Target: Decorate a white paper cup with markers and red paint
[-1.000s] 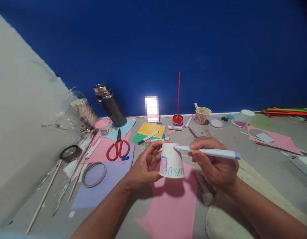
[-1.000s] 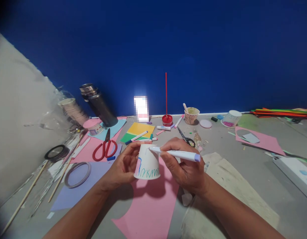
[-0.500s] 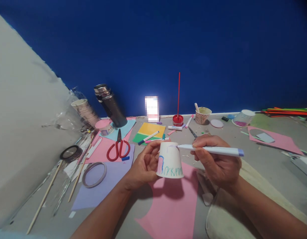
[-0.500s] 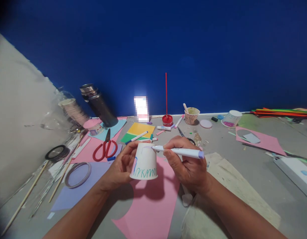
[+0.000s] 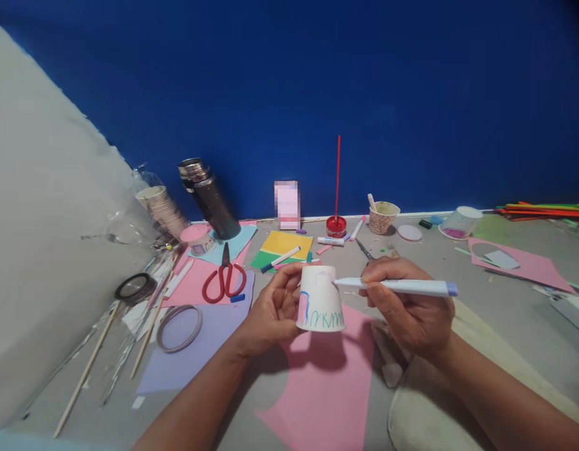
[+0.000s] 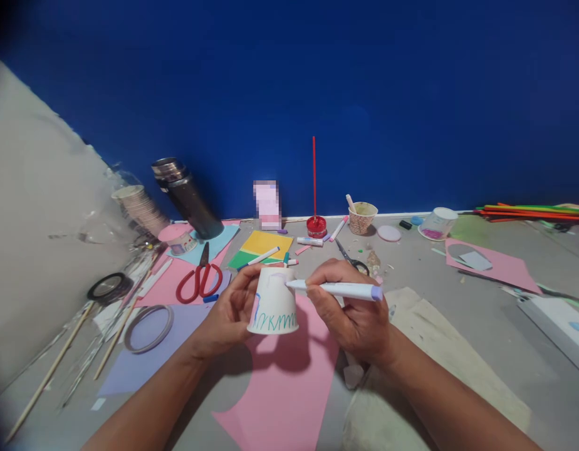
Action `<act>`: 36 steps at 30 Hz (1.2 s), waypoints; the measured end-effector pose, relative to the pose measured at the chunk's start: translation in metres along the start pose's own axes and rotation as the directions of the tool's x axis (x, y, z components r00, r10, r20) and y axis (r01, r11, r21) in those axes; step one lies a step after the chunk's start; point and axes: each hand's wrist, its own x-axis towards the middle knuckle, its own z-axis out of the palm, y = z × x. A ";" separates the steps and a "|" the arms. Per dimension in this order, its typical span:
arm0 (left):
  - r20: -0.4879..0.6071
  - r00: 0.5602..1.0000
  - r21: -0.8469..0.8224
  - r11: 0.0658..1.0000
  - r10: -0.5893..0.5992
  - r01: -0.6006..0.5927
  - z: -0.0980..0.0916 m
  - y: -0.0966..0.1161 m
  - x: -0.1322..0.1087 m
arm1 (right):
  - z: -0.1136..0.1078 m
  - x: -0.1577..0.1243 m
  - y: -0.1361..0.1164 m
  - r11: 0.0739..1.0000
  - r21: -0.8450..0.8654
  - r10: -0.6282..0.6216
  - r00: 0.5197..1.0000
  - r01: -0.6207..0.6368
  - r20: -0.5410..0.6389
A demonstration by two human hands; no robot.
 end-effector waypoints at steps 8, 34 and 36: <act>0.011 0.999 0.010 0.999 0.032 -0.033 -0.001 -0.001 0.001 | -0.001 0.001 0.000 1.000 0.017 -0.017 1.000 0.016 0.023; 0.023 0.993 0.111 0.986 0.120 -0.122 -0.002 -0.005 0.002 | -0.001 0.000 0.000 0.998 -0.050 0.020 0.999 -0.022 -0.037; 0.026 0.992 0.108 0.986 0.125 -0.127 -0.001 -0.005 0.002 | -0.001 0.001 -0.001 0.998 -0.057 0.020 0.999 -0.022 -0.037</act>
